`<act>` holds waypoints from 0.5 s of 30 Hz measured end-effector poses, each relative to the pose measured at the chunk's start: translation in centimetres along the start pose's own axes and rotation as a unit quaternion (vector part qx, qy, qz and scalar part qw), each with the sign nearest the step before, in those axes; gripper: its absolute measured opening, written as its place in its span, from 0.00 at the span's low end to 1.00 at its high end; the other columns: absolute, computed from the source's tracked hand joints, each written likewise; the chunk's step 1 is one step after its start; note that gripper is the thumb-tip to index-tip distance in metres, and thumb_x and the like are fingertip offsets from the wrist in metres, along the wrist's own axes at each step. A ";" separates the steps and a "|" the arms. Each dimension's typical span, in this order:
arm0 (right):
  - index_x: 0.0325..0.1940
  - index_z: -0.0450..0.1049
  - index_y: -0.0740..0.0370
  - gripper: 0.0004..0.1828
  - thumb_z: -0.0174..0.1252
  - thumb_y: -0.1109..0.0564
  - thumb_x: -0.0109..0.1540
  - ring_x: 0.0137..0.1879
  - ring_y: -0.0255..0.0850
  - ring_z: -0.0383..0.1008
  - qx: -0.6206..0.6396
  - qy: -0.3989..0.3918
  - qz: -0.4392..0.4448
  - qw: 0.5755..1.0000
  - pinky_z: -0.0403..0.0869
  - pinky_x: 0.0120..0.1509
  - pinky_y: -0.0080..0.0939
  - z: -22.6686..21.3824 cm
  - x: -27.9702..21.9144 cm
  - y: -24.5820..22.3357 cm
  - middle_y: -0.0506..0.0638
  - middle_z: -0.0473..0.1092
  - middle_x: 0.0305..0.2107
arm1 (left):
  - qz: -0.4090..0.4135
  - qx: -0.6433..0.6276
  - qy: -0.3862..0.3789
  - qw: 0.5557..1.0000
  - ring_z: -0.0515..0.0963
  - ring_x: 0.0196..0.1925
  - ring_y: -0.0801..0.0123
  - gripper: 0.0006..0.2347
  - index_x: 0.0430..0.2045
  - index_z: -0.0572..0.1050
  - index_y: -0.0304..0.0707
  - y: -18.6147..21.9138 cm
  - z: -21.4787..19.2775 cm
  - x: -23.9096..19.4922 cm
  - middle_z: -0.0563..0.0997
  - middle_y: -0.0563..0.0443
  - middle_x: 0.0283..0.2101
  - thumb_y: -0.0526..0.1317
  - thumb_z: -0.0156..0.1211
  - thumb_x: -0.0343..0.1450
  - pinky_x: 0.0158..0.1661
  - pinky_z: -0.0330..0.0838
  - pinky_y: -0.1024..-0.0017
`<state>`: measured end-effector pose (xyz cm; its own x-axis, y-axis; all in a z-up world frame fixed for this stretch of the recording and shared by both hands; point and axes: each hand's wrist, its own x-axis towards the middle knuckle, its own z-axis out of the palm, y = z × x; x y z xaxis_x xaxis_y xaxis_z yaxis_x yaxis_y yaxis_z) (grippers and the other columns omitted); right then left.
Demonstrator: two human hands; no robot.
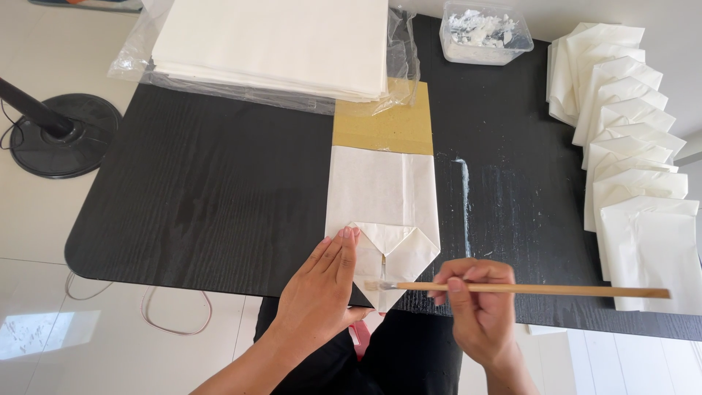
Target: The person folds a white sheet of paper into a triangular shape on a black table. They use a brush to apply a white paste from a container onto the folded paper's edges and creases, pressing the paper down to secure the folds.
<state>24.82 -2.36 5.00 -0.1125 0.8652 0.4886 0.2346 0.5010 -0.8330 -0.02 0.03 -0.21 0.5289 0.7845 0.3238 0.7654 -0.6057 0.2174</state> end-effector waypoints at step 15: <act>0.47 0.53 0.55 0.08 0.44 0.64 0.70 0.24 0.42 0.74 -0.028 0.070 -0.016 0.997 0.77 0.27 0.33 -2.0 -0.2 -0.9 0.57 0.73 0.31 | 0.000 0.003 0.016 1.000 0.62 0.75 0.56 0.61 0.70 0.48 0.20 0.1 0.0 -0.1 0.63 0.35 0.72 0.63 0.82 0.52 0.72 0.53 0.65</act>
<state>26.60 -3.04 6.15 0.0148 0.8350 0.5500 0.2876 0.5233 -0.8021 0.04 -0.09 -0.25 0.5164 0.7798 0.3540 0.7676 -0.6048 0.2124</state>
